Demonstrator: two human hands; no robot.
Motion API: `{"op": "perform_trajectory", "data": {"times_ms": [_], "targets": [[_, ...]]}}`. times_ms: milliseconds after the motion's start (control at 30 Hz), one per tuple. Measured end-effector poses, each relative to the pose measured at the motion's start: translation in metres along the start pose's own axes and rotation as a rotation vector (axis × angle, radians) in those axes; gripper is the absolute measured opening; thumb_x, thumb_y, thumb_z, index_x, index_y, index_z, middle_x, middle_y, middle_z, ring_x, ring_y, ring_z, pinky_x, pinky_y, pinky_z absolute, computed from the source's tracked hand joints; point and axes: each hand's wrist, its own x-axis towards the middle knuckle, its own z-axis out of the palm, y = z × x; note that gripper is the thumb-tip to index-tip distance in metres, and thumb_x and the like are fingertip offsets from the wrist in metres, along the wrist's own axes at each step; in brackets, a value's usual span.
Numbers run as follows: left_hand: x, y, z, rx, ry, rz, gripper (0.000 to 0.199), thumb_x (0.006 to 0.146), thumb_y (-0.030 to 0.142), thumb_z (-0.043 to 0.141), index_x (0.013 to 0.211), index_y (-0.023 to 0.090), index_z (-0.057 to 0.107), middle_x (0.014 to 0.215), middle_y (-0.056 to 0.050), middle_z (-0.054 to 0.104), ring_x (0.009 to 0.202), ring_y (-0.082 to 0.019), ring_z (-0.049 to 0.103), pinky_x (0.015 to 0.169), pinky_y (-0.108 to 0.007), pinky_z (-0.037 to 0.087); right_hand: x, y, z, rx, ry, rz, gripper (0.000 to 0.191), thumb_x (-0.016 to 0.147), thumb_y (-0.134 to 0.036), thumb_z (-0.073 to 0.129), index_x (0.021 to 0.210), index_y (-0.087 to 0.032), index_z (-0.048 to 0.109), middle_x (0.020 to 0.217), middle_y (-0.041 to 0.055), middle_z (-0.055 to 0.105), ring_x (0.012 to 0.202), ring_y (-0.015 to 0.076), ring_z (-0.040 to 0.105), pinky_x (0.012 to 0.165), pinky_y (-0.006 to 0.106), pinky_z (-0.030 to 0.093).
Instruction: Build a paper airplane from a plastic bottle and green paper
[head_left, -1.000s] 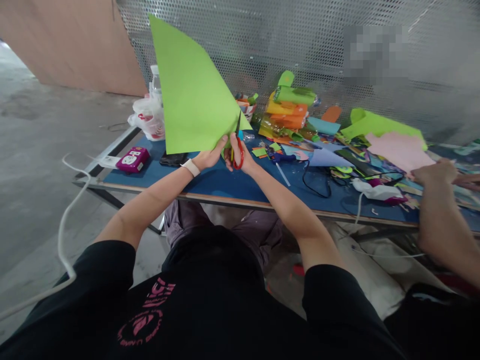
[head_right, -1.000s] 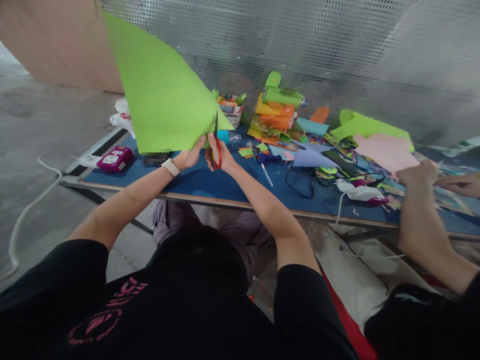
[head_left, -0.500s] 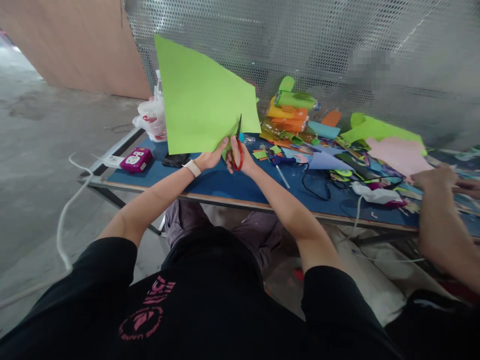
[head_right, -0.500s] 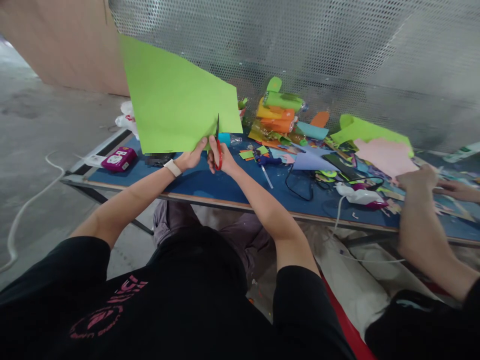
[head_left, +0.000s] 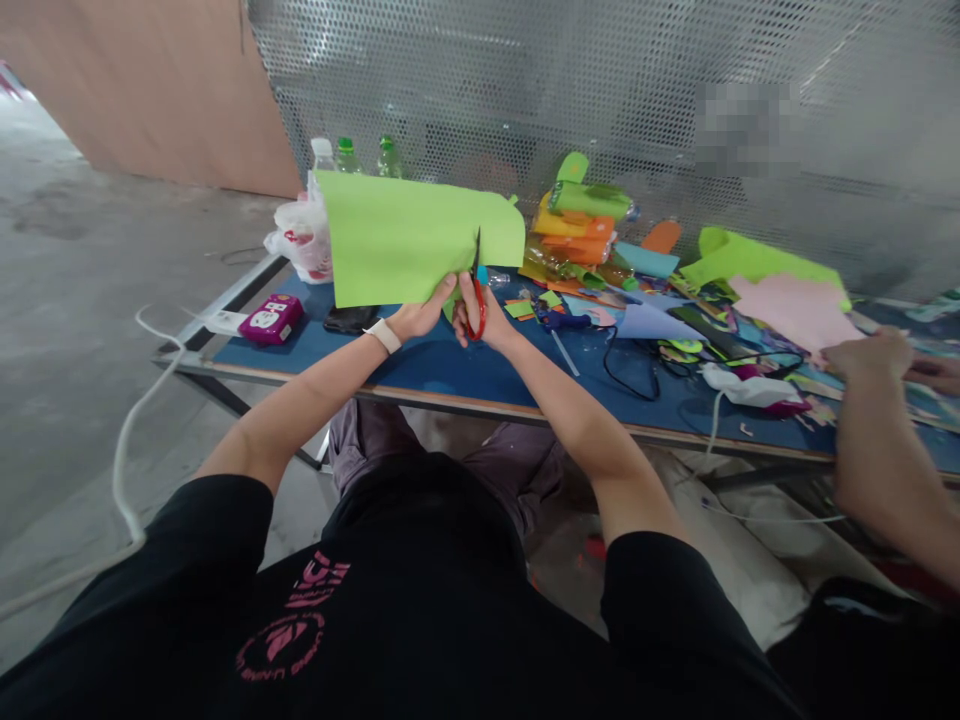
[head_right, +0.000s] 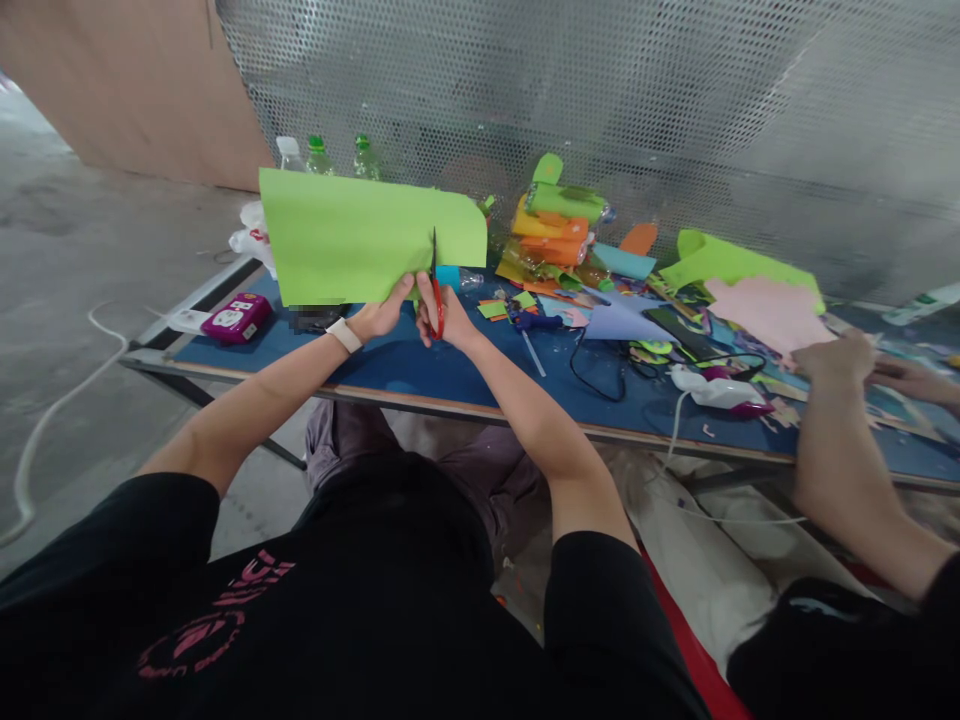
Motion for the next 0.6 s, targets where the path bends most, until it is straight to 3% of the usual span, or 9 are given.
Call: {"op": "perform_trajectory", "data": {"times_ms": [367,467,600], "targets": [[-0.0005,-0.0012,0.0003,-0.019,-0.012,-0.016,0.1,0.112,0.108,0.046,0.154,0.027,0.088,0.182,-0.019,0.077,0.195,-0.038,0.044,0.167,-0.06,0.011,-0.0018,0.0037,-0.0015,-0.028,-0.034,-0.047,0.096,0.115,-0.107,0.055,0.059,-0.03,0.041,0.048,0.0066,0.056,0.041,0.0152,0.06,0.039,0.025,0.047],[0.0003,-0.0034,-0.0004,-0.004,-0.011,-0.021,0.106,0.111,0.109,0.043,0.16,0.025,0.086,0.184,-0.021,0.075,0.194,-0.04,0.047,0.167,-0.06,0.012,-0.0005,0.0033,-0.0004,0.012,-0.037,-0.01,0.095,0.115,-0.106,0.058,0.06,-0.03,0.041,0.047,0.0059,0.056,0.039,0.0146,0.057,0.037,0.025,0.045],[0.0009,-0.0037,-0.0011,-0.003,-0.022,-0.023,0.112,0.107,0.115,0.04,0.154,0.025,0.088,0.184,-0.02,0.075,0.192,-0.041,0.051,0.167,-0.06,0.016,0.0046,0.0044,0.0014,0.07,-0.048,0.067,0.094,0.115,-0.108,0.051,0.062,-0.031,0.039,0.044,0.0037,0.053,0.034,0.0139,0.053,0.033,0.025,0.044]]}}
